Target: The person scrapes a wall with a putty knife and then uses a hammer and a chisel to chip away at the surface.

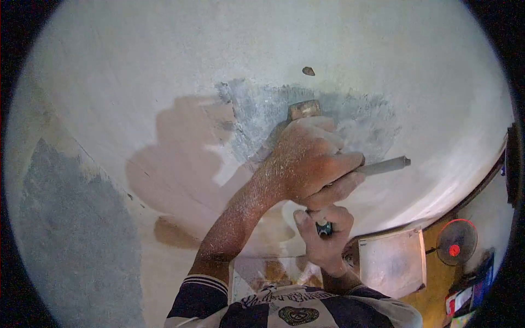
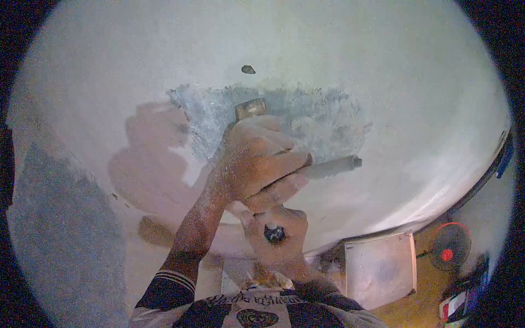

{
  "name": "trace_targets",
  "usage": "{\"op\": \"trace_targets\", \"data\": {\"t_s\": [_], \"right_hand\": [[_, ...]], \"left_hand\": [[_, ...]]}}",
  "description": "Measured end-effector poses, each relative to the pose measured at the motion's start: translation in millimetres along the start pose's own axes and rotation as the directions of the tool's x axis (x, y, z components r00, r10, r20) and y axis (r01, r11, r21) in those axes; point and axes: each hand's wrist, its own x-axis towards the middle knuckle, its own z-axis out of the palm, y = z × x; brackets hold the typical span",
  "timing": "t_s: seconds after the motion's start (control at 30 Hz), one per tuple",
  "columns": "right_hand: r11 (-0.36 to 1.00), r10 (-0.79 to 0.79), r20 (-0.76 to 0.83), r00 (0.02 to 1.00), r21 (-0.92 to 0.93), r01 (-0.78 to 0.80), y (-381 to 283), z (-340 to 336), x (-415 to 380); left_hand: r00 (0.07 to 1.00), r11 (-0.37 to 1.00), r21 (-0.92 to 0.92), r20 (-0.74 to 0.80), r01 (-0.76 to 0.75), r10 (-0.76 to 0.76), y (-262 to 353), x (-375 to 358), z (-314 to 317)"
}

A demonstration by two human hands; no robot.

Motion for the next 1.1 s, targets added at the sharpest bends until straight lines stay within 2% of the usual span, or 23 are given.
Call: {"op": "trace_targets", "data": {"t_s": [0.07,0.1,0.17,0.23,0.27,0.37,0.47,0.5,0.6,0.63,0.8,0.9,1.0,1.1], "right_hand": [[1.0,0.009,-0.043,0.999,-0.003,-0.009,3,5,2],[0.998,-0.059,-0.06,0.996,0.029,0.061,7,4,9],[0.998,-0.042,-0.086,0.995,0.045,0.046,-1,7,7],[0.996,-0.068,-0.096,0.993,0.054,0.074,5,9,2],[0.998,-0.021,-0.119,0.993,0.053,0.028,3,8,-4],[0.997,0.032,-0.176,0.984,0.076,-0.018,2,11,-3],[0.994,-0.005,-0.167,0.986,0.104,0.022,0,7,15],[0.995,-0.026,-0.193,0.981,0.087,0.044,-4,11,15],[0.986,0.089,-0.163,0.983,0.157,-0.063,4,10,-4],[1.0,0.006,-0.144,0.99,0.006,-0.005,11,6,1],[0.995,0.007,-0.146,0.989,0.1,0.007,2,7,8],[0.994,0.03,-0.141,0.99,0.107,-0.015,11,5,3],[0.991,0.046,-0.119,0.992,0.13,-0.031,12,0,9],[0.985,0.079,-0.141,0.987,0.164,-0.055,9,4,2]], "left_hand": [[0.995,0.999,0.04,0.101,-0.005,0.001,-7,4,-3],[0.993,1.0,-0.016,0.117,0.026,-0.024,-9,7,-6],[0.986,0.989,-0.119,0.155,0.087,-0.068,-12,17,-11],[0.993,0.995,-0.09,0.118,0.037,-0.027,-9,6,0],[0.995,0.996,-0.087,0.102,0.027,-0.018,-5,0,6],[0.996,0.995,0.068,0.039,-0.077,0.074,-12,12,8],[0.995,0.997,-0.073,0.104,-0.003,0.011,-19,32,-2],[0.994,0.996,-0.082,0.108,-0.023,0.032,-17,29,1],[0.995,0.997,-0.042,0.063,-0.069,0.072,-12,8,15],[0.995,0.998,-0.034,0.079,-0.059,0.061,-14,13,12],[0.99,0.998,-0.013,0.123,-0.066,0.067,-16,26,1],[0.996,0.998,-0.016,0.063,-0.067,0.068,-17,9,18],[0.992,1.0,-0.025,0.122,-0.017,0.02,-18,25,8],[0.995,0.997,0.001,0.054,-0.083,0.083,-16,21,8]]}}
